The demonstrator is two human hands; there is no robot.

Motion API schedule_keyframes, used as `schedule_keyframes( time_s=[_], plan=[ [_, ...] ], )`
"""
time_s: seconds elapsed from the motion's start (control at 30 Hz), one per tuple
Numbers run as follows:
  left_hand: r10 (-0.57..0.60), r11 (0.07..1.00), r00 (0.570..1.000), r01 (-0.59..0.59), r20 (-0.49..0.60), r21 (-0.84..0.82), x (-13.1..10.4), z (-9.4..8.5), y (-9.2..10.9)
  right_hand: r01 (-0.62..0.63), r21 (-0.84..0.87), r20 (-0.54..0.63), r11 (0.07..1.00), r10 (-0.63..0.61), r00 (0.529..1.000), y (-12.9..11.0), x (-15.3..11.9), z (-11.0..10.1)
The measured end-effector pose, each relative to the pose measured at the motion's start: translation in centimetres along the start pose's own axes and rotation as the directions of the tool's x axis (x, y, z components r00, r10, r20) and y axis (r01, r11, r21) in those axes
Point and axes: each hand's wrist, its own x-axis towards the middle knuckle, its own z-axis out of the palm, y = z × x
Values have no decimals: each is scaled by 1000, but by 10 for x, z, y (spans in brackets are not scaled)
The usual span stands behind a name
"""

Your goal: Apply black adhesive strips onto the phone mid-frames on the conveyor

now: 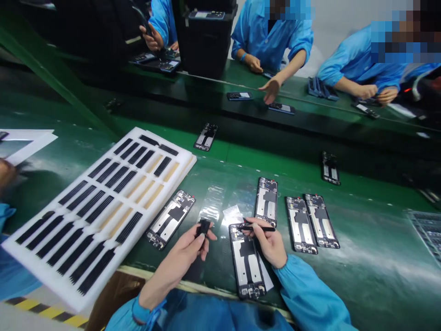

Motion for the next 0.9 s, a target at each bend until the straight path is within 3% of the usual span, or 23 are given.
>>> schedule_keyframes(
  time_s=[0.13,0.27,0.37,0.47,0.53,0.6,0.67,0.7,0.77,0.83,0.9],
  plan=[
    [-61,988,992,44,113,149,-9,-2,-5,38,-38,-1,999,-38,999,1,0,1],
    [-56,949,995,29,77,313,-11,-1,-9,81,-91,15,993,-80,997,2,0,1],
    [36,904,998,-53,47,424,-12,2,-14,164,-150,25,975,-162,986,1,0,2],
    [187,792,980,-190,66,580,-17,7,-23,304,-227,56,925,-299,953,0,-1,3],
    [304,646,945,-299,123,703,-21,12,-32,373,-268,81,888,-365,927,-2,0,2],
    [412,400,874,-427,257,811,-24,19,-42,368,-299,-8,881,-388,922,-4,0,-5],
    [453,101,770,-545,449,833,-26,27,-52,276,-297,-278,914,-359,891,-10,-4,-17],
    [444,-33,716,-588,539,808,-26,33,-57,221,-257,-427,941,-315,847,-13,-8,-25],
    [401,-224,619,-649,676,727,-25,43,-66,159,-89,-609,983,-180,772,-22,-23,-42],
    [364,-319,553,-682,749,658,-23,53,-74,129,120,-583,984,-35,812,-28,-50,-54],
    [338,-359,529,-693,779,626,-21,59,-82,30,258,-438,966,89,894,-32,-83,-58]
  ],
)
